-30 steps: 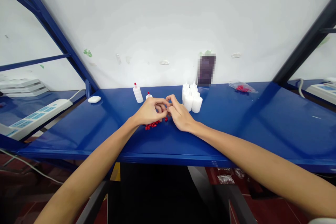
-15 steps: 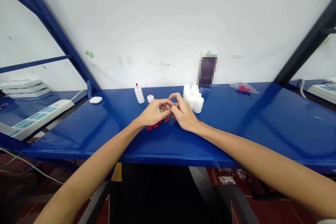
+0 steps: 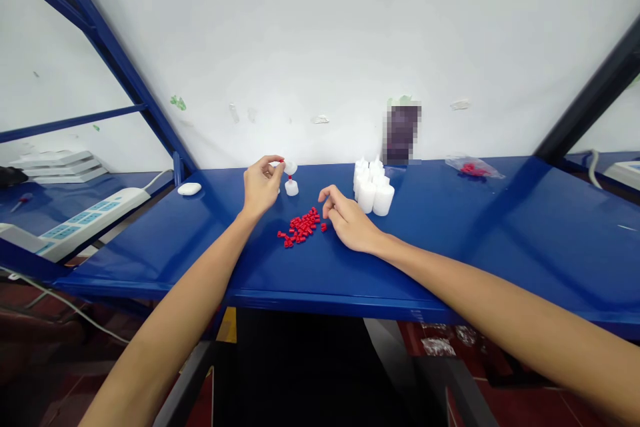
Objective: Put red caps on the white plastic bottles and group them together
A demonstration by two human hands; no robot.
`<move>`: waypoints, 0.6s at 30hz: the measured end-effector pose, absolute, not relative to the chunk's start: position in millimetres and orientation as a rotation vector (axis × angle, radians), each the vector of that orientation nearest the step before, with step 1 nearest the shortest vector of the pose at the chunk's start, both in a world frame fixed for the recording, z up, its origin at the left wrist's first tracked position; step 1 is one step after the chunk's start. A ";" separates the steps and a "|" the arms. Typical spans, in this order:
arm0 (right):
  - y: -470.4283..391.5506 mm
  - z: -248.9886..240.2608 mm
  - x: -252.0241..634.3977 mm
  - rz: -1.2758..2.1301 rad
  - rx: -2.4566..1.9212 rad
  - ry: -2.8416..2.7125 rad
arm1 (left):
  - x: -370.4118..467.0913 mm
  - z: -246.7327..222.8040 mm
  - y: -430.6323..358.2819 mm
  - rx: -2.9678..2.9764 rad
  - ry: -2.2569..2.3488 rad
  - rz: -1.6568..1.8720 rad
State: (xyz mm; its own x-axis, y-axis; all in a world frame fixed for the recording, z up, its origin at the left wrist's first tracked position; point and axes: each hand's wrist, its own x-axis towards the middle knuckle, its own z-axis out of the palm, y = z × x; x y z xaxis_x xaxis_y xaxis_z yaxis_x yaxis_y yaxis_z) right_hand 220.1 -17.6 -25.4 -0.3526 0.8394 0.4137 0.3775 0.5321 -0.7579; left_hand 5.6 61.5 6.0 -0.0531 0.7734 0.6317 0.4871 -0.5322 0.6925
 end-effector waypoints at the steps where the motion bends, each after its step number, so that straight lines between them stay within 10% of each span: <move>1: -18.1 -25.3 219.5 0.707 -0.984 -1.976 | 4.3 4.1 64.1 2.011 1.401 1.594; 18: 18.6 23.6 294.2 0.267 -0.749 -1.318 | 6.1 -3.5 65.8 2.249 1.531 1.337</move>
State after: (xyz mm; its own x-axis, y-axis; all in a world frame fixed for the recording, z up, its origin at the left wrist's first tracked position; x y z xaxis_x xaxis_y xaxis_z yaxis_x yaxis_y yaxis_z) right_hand 294.2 18.6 23.6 0.2610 0.5771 0.7739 0.2301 0.7414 -0.6304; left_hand 6.1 65.8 -3.5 0.1035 0.7958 0.5966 0.6985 -0.4852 0.5261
